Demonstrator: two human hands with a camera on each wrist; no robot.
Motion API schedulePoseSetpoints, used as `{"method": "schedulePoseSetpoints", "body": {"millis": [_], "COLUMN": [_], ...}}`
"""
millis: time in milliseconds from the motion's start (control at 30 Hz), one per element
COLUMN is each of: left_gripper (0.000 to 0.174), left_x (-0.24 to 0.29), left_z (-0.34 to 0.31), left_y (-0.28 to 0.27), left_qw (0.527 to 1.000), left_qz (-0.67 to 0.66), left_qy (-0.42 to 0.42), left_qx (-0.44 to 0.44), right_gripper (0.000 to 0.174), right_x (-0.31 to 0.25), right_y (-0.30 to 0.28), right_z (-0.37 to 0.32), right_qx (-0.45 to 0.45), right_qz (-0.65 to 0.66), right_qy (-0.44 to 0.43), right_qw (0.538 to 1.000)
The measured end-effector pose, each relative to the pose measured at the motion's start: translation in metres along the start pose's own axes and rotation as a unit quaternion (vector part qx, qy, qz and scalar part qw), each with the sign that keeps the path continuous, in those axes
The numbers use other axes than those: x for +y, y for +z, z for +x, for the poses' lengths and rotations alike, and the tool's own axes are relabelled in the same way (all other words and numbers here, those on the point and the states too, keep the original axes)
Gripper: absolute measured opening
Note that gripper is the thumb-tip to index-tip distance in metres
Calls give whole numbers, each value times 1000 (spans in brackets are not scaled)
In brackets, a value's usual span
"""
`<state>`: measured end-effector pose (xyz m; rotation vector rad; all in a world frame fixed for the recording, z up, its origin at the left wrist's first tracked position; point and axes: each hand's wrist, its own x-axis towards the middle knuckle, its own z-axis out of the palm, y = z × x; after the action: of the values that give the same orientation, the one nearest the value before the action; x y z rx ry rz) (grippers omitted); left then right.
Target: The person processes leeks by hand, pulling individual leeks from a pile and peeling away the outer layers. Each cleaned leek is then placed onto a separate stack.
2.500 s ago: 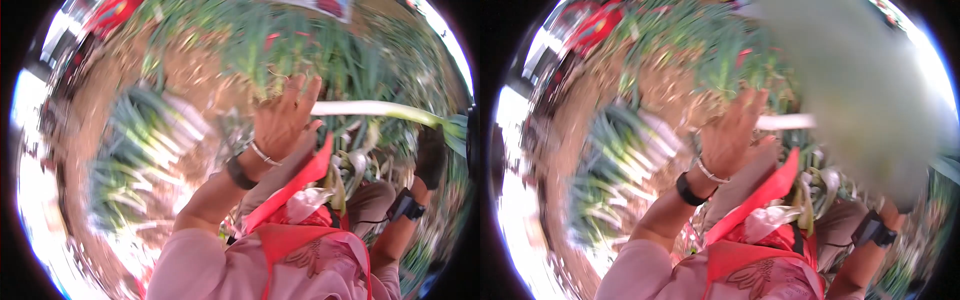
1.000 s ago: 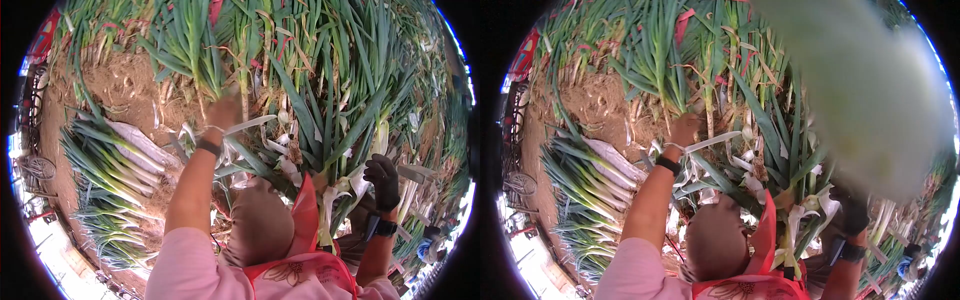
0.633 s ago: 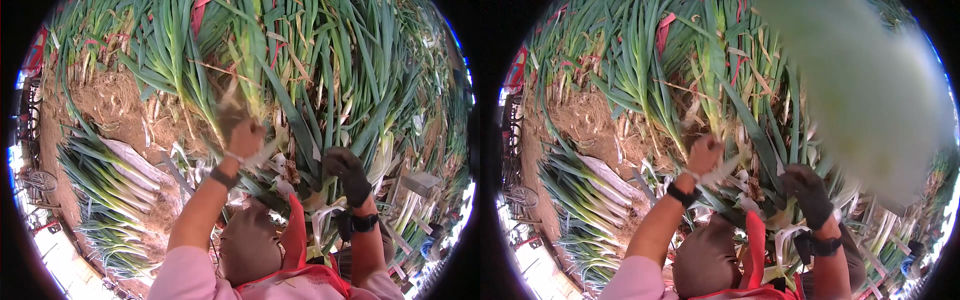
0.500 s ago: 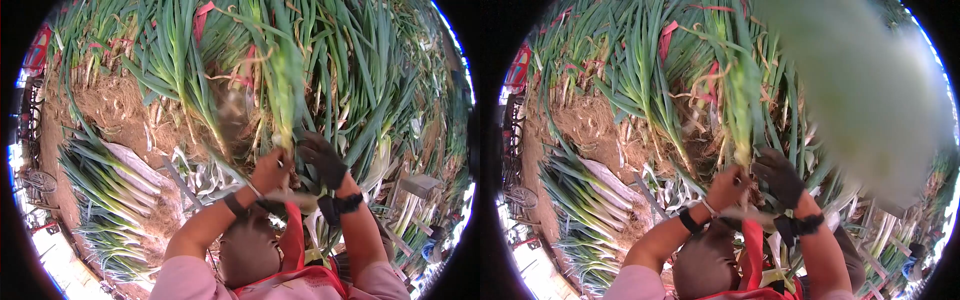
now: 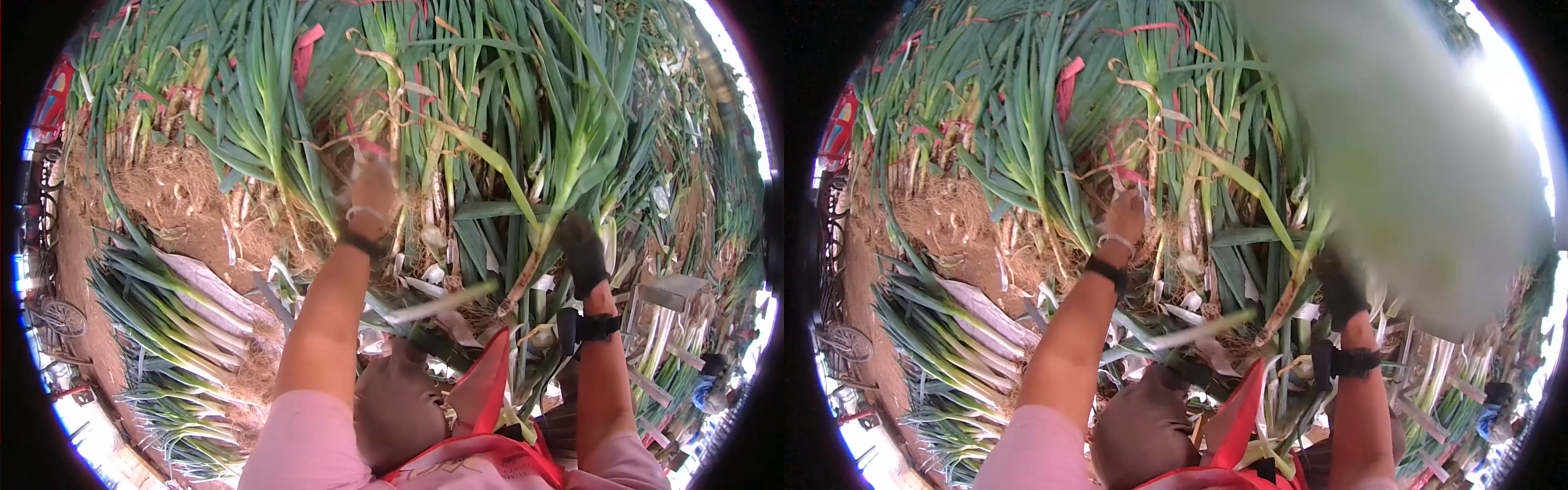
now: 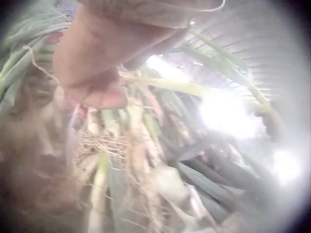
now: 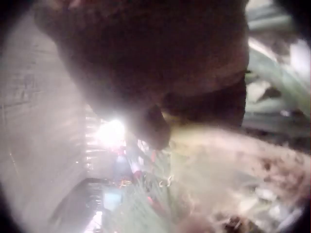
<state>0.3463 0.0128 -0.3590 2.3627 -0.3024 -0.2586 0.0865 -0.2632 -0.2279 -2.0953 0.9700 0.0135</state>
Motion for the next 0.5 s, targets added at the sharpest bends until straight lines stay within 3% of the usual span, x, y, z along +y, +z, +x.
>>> {"method": "schedulePoseSetpoints", "body": {"millis": [33, 100, 167, 200, 233, 300, 367, 400, 433, 467, 500], "left_gripper": [27, 27, 28, 29, 30, 31, 30, 30, 33, 35, 33], "left_x": [-16, -10, -11, -17, -20, 14, 43, 59, 65, 78, 71], "left_z": [11, 16, 21, 25, 25, 7, -39, -70, -94, -116, -144], "left_y": [15, 28, 39, 39, 38, 1, -27, -39, -50, -55, -43], "left_qw": [998, 995, 987, 984, 972, 930, 877, 854, 840, 810, 813], "left_qz": [41, -14, -70, -106, -151, -263, -364, -399, -358, -329, -317], "left_qy": [-14, -64, -106, -36, -53, -106, -132, -128, -112, -158, -121], "left_qx": [-43, -70, -97, -140, -174, -234, -284, -307, -392, -460, -473], "right_gripper": [34, 33, 32, 32, 32, 33, 29, 28, 27, 27, 26], "right_x": [51, -15, -22, -28, -38, -63, -101, -93, -100, -107, -126], "right_y": [4, -2, 10, 14, 18, 28, 51, 76, 93, 109, 113], "right_z": [17, -6, -8, -7, -2, 4, 12, 22, 22, 22, 13], "right_qx": [38, 10, -23, -54, -54, -134, -159, -165, -186, -207, -240], "right_qz": [54, 161, 230, 302, 306, 212, 319, 324, 324, 323, 315], "right_qy": [-95, 29, 22, 2, -1, -88, 25, -56, -28, 0, 134], "right_qw": [993, 986, 973, 952, 951, 964, 934, 930, 927, 923, 908]}}
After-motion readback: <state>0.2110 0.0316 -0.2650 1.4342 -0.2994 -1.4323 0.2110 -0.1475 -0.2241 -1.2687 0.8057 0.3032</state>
